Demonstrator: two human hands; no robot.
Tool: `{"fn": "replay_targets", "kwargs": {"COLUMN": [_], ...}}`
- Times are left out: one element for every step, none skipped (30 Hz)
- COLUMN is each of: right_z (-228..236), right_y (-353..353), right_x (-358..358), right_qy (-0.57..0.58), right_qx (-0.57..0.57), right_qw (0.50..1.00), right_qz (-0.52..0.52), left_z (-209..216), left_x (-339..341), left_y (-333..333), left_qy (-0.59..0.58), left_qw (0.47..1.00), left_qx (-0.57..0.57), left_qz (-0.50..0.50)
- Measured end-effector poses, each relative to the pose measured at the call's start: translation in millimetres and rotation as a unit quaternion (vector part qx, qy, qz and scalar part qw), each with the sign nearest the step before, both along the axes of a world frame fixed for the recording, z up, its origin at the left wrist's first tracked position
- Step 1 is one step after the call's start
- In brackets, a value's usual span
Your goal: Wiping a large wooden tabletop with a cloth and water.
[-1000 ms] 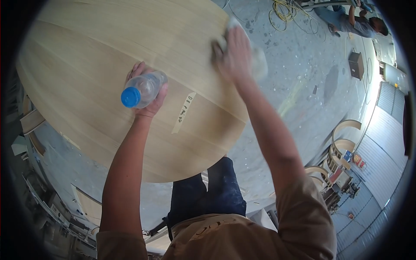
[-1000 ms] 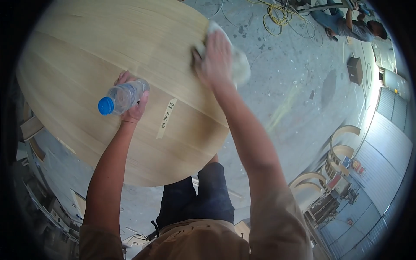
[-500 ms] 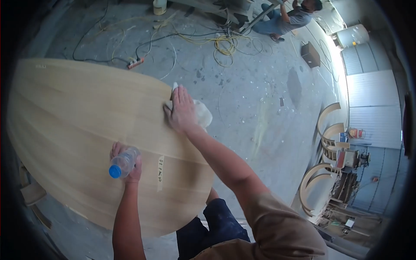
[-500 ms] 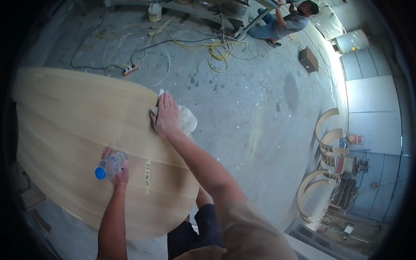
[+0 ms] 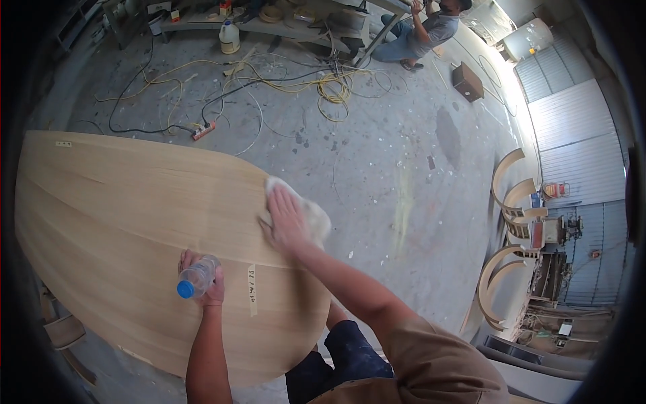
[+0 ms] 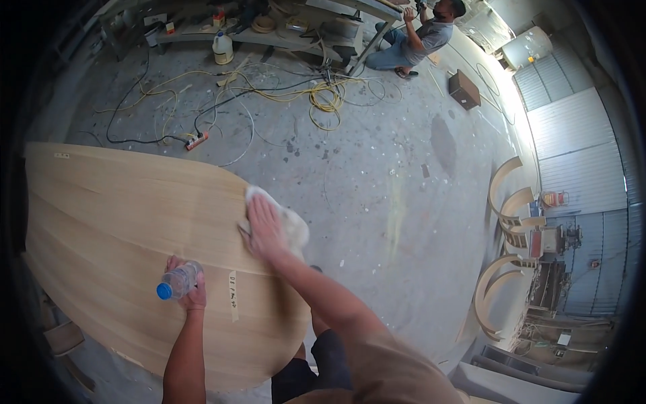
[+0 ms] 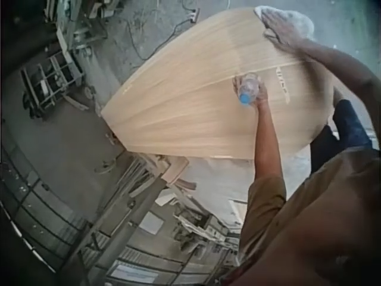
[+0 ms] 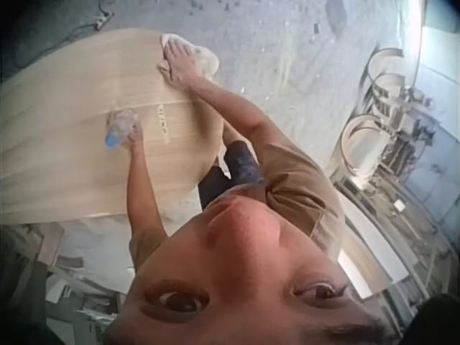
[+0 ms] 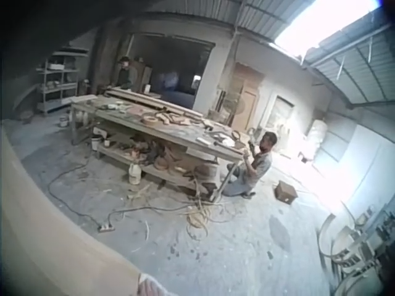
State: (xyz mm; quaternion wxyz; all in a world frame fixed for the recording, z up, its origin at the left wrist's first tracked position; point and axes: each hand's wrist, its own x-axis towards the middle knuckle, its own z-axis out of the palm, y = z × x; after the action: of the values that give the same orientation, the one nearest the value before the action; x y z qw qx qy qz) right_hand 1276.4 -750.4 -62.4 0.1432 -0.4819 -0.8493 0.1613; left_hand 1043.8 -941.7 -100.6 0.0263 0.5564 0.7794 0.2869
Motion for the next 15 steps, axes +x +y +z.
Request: {"fn": "replay_targets", "kwargs": {"right_z": [-1,-1,0,2,1,7,14,18,10,13,16,15,10,5,5], "right_y": [19,21,23,20,-3,-36,-74,-112,-146,-175,-194,-197,-188,-171,-141], "right_x": [-9,-11,-11,-15,-3,11,31,53,78,93,98,95,86,70,49], "right_qy": [0.019,0.021,0.025,0.03,0.014,0.003,-0.012,-0.025,-0.05,-0.064,-0.074,-0.082,-0.07,-0.058,-0.043], "right_qx": [0.019,0.018,0.016,0.012,0.012,-0.019,-0.048,-0.063,-0.096,-0.118,-0.145,-0.136,-0.125,-0.119,-0.11], "right_qw": [1.0,1.0,1.0,0.999,1.0,1.0,0.998,0.997,0.994,0.991,0.987,0.987,0.99,0.991,0.993], "right_qz": [0.014,0.013,0.006,0.0,0.003,0.024,0.04,0.039,0.027,0.016,0.012,0.016,0.02,0.023,0.024], "left_z": [1,2,3,4,5,7,8,12,1,1,2,3,3,2,1], "left_x": [4,3,6,4,1,-5,-9,-11,-3,1,1,-1,-5,-10,-10], "left_y": [6,6,7,3,-1,-10,-19,-23,-19,-15,-19,-24,-27,-34,-34], "left_qy": [-0.017,-0.032,-0.032,-0.028,-0.024,-0.02,-0.009,0.003,-0.01,-0.007,0.001,0.004,0.015,0.025,0.014], "left_qw": [0.999,0.997,0.997,0.998,0.998,0.998,0.998,0.998,0.999,0.999,0.999,0.999,0.999,0.999,0.999], "left_qx": [0.03,0.059,0.06,0.051,0.043,0.044,0.042,0.043,0.031,0.029,0.022,0.018,0.018,0.012,0.024], "left_qz": [0.011,0.026,0.023,0.028,0.039,0.051,0.047,0.042,0.038,0.032,0.031,0.037,0.037,0.036,0.039]}}
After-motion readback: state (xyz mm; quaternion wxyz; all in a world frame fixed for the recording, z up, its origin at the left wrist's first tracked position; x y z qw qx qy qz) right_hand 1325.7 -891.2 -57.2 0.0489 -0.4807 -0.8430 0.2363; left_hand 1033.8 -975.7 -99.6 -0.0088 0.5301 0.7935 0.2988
